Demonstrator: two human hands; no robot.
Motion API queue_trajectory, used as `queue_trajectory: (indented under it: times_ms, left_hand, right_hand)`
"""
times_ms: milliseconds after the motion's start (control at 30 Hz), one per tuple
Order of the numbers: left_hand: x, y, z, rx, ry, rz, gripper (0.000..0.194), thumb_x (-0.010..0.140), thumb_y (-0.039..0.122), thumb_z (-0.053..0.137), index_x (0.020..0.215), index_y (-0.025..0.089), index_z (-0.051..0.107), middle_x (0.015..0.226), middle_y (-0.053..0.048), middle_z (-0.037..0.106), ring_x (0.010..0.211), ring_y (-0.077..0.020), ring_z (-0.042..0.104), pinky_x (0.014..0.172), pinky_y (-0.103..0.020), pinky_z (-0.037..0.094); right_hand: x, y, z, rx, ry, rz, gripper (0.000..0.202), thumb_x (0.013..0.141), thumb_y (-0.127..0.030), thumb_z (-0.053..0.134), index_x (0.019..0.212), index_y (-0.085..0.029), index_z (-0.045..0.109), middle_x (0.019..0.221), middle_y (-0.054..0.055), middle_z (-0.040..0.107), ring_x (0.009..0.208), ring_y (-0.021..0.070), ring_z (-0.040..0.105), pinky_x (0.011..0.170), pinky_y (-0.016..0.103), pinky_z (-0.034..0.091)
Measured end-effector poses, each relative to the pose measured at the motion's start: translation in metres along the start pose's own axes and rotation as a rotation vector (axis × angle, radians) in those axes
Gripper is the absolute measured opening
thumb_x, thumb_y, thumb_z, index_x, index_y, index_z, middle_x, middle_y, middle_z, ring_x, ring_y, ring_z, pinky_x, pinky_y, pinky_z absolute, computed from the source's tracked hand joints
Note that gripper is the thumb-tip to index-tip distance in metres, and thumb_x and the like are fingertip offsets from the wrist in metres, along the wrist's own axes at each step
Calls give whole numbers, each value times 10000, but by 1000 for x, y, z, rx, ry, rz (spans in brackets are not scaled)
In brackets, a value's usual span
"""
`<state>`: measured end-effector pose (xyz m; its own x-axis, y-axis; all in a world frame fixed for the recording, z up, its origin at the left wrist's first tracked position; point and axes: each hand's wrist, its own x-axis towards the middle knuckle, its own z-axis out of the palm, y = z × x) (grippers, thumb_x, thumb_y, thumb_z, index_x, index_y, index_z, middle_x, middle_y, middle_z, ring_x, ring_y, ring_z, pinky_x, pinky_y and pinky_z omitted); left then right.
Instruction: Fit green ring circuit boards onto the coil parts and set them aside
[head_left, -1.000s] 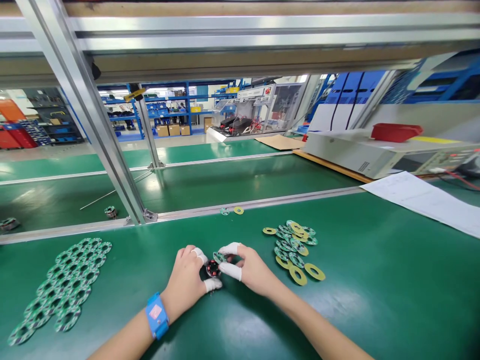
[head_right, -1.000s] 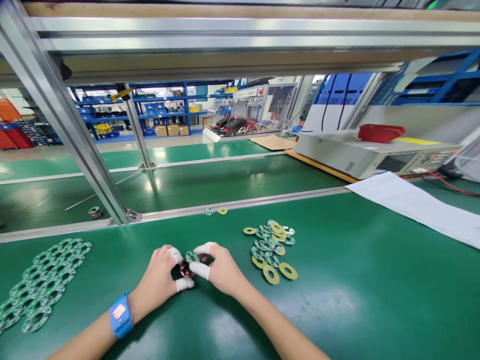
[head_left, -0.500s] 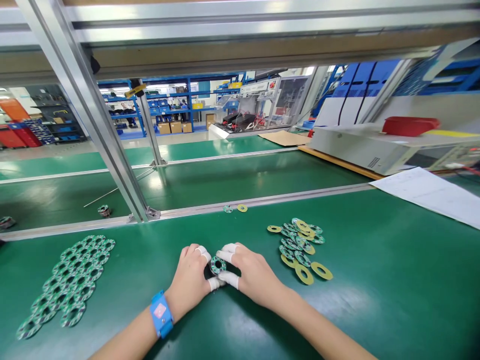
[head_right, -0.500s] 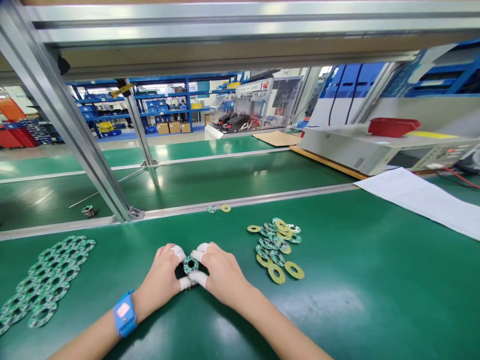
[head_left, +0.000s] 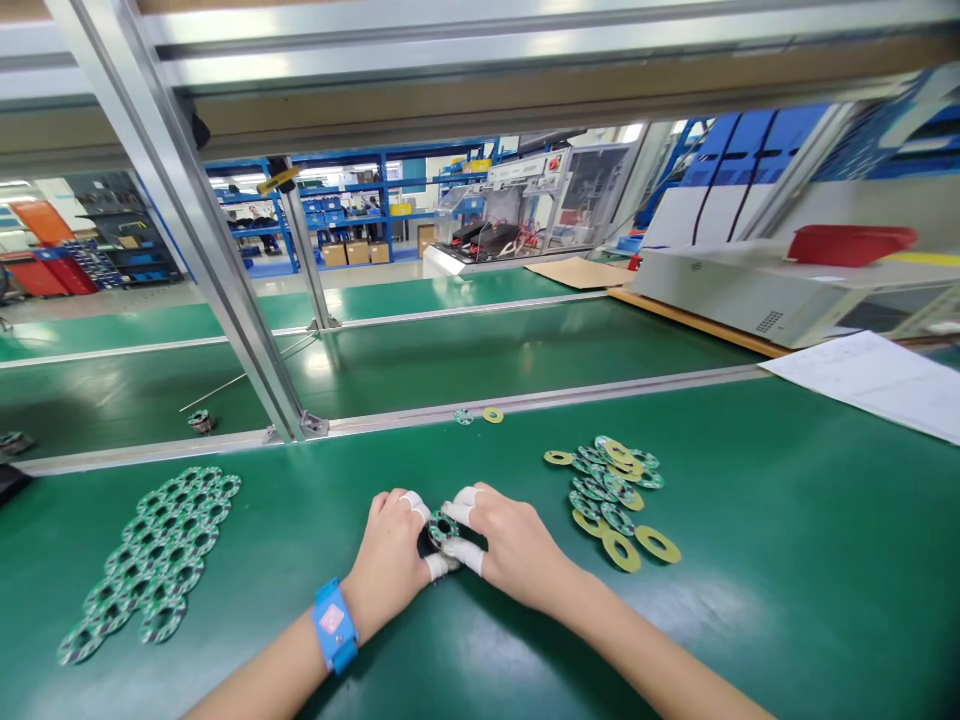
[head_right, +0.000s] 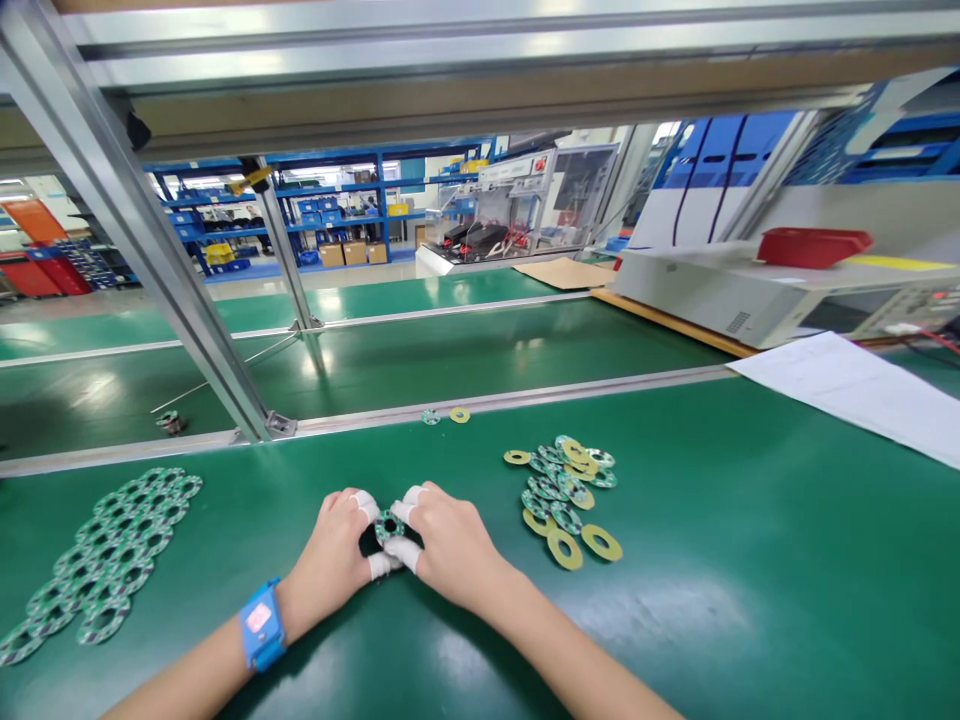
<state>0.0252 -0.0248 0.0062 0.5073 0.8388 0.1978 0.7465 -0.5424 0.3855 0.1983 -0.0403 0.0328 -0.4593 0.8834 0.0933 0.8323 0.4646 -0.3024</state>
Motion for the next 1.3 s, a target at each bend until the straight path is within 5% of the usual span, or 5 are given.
queue_trajectory:
  times_ms: [467,667,900,1133,1300]
  left_hand:
    - [-1,2,-15,-32,-10,-11,355,669,350,690,934,142,579,963,-94,563,947,-270,492,873,-447,400]
    - [-11,13,-23,-13,-32,114,324,723,5,461,976,156,596,997,-84,572,923,-209,537,832,-336,489]
    - [-15,10,-1,249,-27,267,271,771,-5,378,714,134,603,753,-88,581,719,-211,565,651,-340,536]
    - [-21,7,5,441,117,475,308,767,-36,357,883,83,616,875,-151,628,999,-270,577,754,-346,547]
    - [-15,13,-3,423,-10,413,281,728,-47,390,776,108,619,781,-112,626,887,-256,599,703,-343,551]
  right_hand:
    - [6,5,6,460,62,40,291,720,-217,607,1011,-218,624,1020,52,645,903,226,588,767,328,467]
    - [2,18,10,769,-16,-16,423,738,-252,585,1152,-167,556,1114,93,616,953,226,580,852,368,473]
    - [3,14,22,785,94,38,323,689,-147,539,1006,-148,602,857,51,607,744,179,548,713,327,482]
    - [3,12,30,726,132,80,364,665,-89,517,1012,-134,618,769,33,578,679,170,522,647,295,459]
    - [-2,7,12,637,192,123,385,649,-76,534,1019,-137,624,913,75,623,767,191,547,713,308,456]
